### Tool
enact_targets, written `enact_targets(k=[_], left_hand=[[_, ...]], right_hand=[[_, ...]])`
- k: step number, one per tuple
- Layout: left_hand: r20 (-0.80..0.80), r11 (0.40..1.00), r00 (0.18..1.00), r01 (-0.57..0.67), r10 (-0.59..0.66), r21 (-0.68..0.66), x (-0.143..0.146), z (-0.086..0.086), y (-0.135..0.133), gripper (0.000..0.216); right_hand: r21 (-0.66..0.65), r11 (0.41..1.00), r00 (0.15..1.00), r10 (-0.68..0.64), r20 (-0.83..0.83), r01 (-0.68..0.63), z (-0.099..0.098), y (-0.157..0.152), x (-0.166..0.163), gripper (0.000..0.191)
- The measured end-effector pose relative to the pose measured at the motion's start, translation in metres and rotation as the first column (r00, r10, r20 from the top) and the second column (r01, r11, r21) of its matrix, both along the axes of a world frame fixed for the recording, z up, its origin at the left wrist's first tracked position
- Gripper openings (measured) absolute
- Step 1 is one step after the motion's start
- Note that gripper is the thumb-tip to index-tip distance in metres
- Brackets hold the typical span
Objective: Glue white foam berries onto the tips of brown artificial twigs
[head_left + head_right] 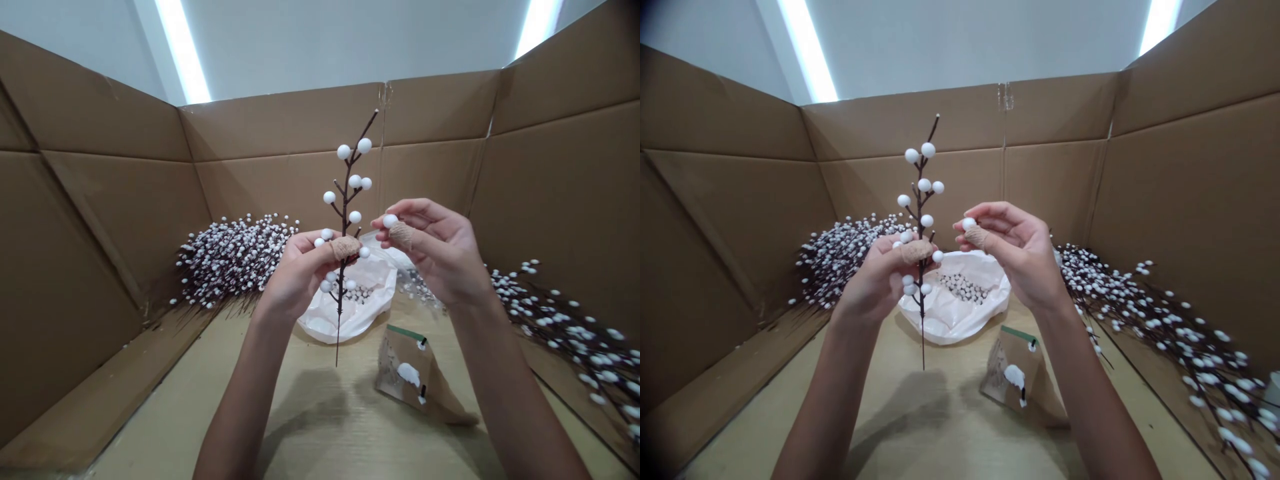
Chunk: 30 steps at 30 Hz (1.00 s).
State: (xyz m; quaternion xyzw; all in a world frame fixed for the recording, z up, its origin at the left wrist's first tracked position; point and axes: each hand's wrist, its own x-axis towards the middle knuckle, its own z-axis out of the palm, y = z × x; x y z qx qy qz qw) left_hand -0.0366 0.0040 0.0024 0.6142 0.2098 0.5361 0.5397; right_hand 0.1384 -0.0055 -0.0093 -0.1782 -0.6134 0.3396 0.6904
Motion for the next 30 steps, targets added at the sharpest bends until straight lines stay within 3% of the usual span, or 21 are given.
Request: enact_targets(k=[9,30], left_hand=[[-0.021,0.998,0.998,0.054,-0.055,-0.036,0.001,0.002,-0.004,0.010],[-0.099,0.998,0.995,0.034,-0.029,0.053,0.002,0.001,-0.006,0.007]], right_hand=[[-0.011,1.000,1.000,0.008,0.019,-0.008,0.001,-0.003,0.002,0.018],[0.011,0.999,0.999,0.038,0.018,-0.038,-0.002,-0.008,-0.010,0.011]])
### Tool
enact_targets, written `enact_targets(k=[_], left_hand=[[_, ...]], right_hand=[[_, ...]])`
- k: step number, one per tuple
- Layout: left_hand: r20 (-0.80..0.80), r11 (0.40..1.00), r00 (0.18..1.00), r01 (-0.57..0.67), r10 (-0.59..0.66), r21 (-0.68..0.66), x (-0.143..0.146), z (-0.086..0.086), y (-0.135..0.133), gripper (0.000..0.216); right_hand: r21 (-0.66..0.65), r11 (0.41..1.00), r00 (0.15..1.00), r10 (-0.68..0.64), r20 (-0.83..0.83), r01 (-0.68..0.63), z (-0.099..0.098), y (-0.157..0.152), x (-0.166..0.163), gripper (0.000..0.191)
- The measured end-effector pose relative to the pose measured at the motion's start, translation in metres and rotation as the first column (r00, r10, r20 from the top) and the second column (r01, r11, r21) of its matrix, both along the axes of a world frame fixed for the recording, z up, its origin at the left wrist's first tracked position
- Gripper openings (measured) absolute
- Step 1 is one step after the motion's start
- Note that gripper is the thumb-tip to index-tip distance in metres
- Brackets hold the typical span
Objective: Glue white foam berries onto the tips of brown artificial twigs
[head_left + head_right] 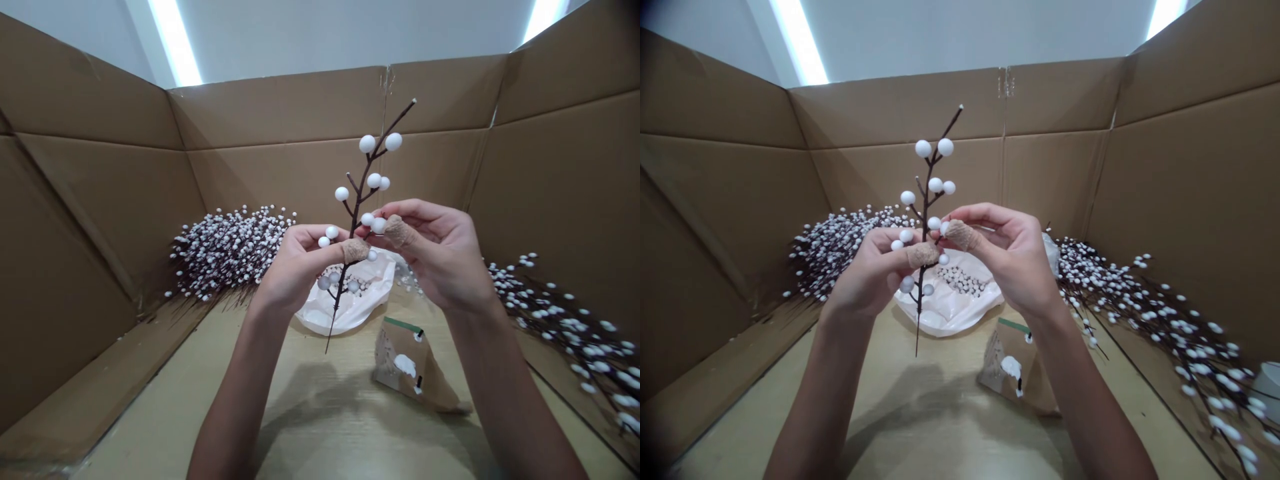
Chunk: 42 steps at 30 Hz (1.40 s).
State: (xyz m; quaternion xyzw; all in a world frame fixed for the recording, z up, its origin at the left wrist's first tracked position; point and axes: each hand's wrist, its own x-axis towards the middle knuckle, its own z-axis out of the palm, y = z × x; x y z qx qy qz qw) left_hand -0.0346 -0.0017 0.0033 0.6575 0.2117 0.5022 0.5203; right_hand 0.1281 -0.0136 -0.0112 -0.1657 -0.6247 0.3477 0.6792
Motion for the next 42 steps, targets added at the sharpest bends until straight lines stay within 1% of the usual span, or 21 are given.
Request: enact_targets(k=[4,8,11,15,22,27,35,42], left_hand=[[-0.021,1.000,1.000,-0.009,0.010,0.021,-0.002,0.000,0.001,0.009],[-0.043,0.999,0.999,-0.028,0.030,0.042,-0.003,-0.001,0.001,0.008],[-0.030,0.998,0.999,-0.027,0.029,0.049,-0.003,-0.001,0.002,0.010],[-0.015,0.998,1.000,-0.012,0.012,0.063,-0.003,-0.001,0.002,0.013],[-0.020,0.997,1.000,-0.021,0.022,0.073,-0.005,0.000,0.001,0.011],[-0.004,0.996,0.999,-0.034,0.035,0.081,-0.006,-0.001,0.001,0.012],[-0.010,0.989,0.995,-0.102,0.104,0.103,-0.005,-0.001,-0.002,0.018],[-0.030,0.987,0.992,-0.122,0.125,0.108,-0.005,0.000,-0.005,0.021]], right_hand=[[-0.003,1.000,1.000,-0.014,0.003,0.014,0.000,0.000,-0.001,0.014],[-0.010,1.000,1.000,0.001,0.003,-0.001,0.000,-0.001,-0.001,0.011],[-0.031,1.000,1.000,0.005,0.008,-0.005,-0.001,0.000,-0.001,0.011],[-0.043,0.998,0.999,0.043,-0.025,-0.045,-0.002,0.001,-0.002,0.011],[-0.080,0.989,0.991,0.117,-0.061,-0.121,-0.004,0.006,-0.006,0.008],[-0.115,0.981,0.985,0.148,-0.085,-0.158,-0.005,0.008,-0.008,0.009],[-0.146,0.964,0.969,0.201,-0.144,-0.222,-0.007,0.013,-0.011,0.008],[-0.143,0.966,0.971,0.197,-0.132,-0.216,-0.010,0.014,-0.012,0.007]])
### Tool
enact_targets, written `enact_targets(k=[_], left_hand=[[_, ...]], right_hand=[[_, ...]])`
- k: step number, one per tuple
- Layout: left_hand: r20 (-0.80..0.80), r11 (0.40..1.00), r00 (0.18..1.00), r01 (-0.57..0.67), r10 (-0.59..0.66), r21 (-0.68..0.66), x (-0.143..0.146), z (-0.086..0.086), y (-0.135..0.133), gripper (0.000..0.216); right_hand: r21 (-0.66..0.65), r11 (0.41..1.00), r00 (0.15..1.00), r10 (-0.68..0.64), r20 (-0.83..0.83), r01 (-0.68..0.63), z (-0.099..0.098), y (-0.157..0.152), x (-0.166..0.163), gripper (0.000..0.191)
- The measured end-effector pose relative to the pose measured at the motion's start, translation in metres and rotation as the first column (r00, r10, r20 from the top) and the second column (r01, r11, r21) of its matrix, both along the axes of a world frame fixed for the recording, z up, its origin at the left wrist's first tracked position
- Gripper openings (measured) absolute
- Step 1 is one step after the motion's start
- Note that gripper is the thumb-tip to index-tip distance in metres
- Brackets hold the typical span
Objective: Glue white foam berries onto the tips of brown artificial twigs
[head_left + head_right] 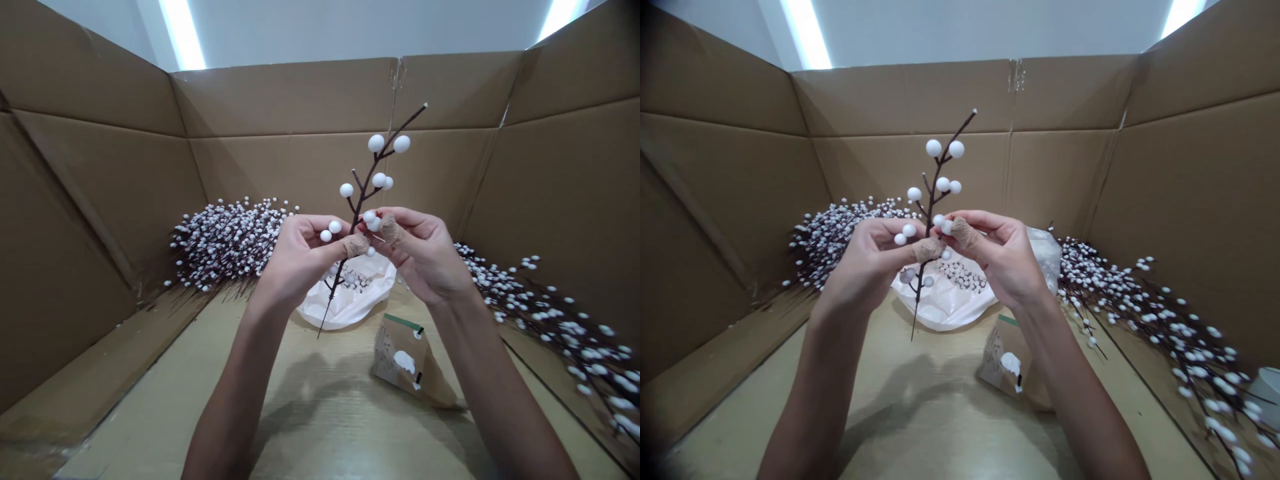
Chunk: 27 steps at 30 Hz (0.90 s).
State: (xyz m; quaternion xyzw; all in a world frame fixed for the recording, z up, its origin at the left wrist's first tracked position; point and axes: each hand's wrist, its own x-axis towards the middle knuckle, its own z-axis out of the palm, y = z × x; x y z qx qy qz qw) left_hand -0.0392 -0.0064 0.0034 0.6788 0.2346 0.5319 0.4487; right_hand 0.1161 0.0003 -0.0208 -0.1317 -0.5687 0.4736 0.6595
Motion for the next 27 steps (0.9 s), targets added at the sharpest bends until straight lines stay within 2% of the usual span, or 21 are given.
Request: enact_targets(k=[18,27], left_hand=[[-0.061,0.994,0.994,-0.087,0.091,0.067,0.0006,-0.0018,0.0025,0.019],[-0.052,0.990,0.992,-0.111,0.116,0.092,0.0018,-0.0023,0.0046,0.020]], right_hand=[[-0.001,0.999,0.998,-0.037,0.057,0.037,-0.0020,0.0037,0.0003,0.005],[-0.053,0.996,0.995,-0.068,0.073,0.072,-0.0039,0.0064,-0.0024,0.013]])
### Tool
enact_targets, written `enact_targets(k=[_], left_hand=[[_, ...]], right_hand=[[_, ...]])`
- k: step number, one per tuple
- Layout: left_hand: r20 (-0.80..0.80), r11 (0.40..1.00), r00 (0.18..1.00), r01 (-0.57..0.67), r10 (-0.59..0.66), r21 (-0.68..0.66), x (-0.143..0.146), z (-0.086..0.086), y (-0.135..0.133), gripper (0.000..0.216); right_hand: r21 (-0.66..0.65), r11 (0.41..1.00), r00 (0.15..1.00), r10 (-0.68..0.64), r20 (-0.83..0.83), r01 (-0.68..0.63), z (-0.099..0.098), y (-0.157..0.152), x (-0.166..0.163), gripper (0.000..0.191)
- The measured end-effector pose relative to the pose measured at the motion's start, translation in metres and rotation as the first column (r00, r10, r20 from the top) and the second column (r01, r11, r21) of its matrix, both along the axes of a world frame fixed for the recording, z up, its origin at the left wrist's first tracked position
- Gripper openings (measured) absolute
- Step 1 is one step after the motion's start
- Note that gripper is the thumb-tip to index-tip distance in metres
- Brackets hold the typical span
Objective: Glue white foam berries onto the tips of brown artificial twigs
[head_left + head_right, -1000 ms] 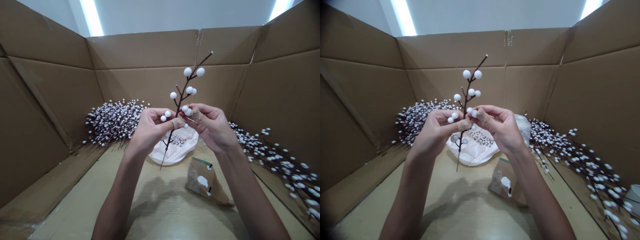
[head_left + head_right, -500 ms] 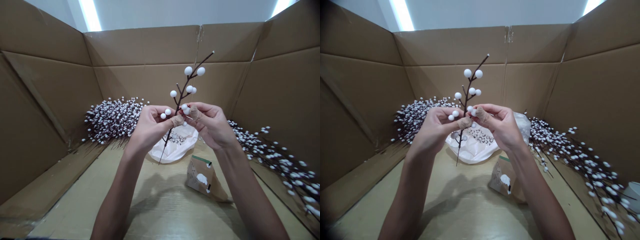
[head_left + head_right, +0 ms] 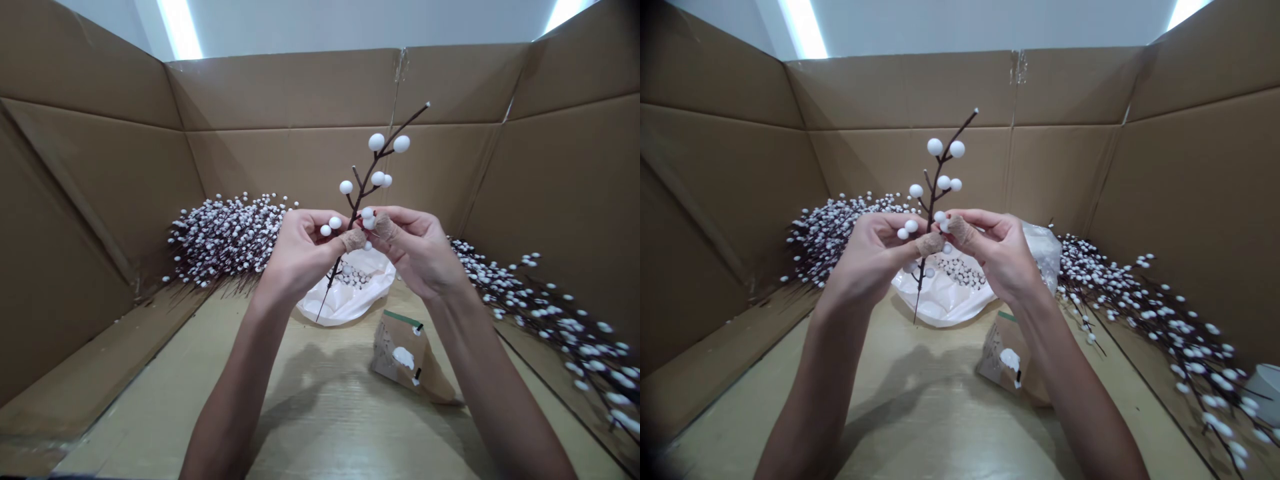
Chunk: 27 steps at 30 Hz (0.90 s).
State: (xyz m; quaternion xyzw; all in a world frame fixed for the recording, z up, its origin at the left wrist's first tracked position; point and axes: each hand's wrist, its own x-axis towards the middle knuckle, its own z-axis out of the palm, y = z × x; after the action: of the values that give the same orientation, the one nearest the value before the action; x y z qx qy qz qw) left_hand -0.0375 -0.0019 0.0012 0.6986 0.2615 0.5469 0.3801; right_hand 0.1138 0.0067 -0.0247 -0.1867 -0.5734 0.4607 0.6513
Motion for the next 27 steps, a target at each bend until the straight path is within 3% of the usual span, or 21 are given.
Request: enact_targets(k=[17,27], left_hand=[[0.005,1.000,1.000,-0.020,0.020,0.004,-0.002,-0.003,0.005,0.019],[-0.026,0.988,0.994,0.100,-0.104,-0.114,-0.005,0.001,0.006,0.014]], right_hand=[[-0.049,0.999,0.999,0.021,-0.028,-0.022,-0.003,0.005,-0.003,0.017],[-0.019,0.996,0.996,0.087,0.017,-0.086,0.003,0.004,0.009,0.014]])
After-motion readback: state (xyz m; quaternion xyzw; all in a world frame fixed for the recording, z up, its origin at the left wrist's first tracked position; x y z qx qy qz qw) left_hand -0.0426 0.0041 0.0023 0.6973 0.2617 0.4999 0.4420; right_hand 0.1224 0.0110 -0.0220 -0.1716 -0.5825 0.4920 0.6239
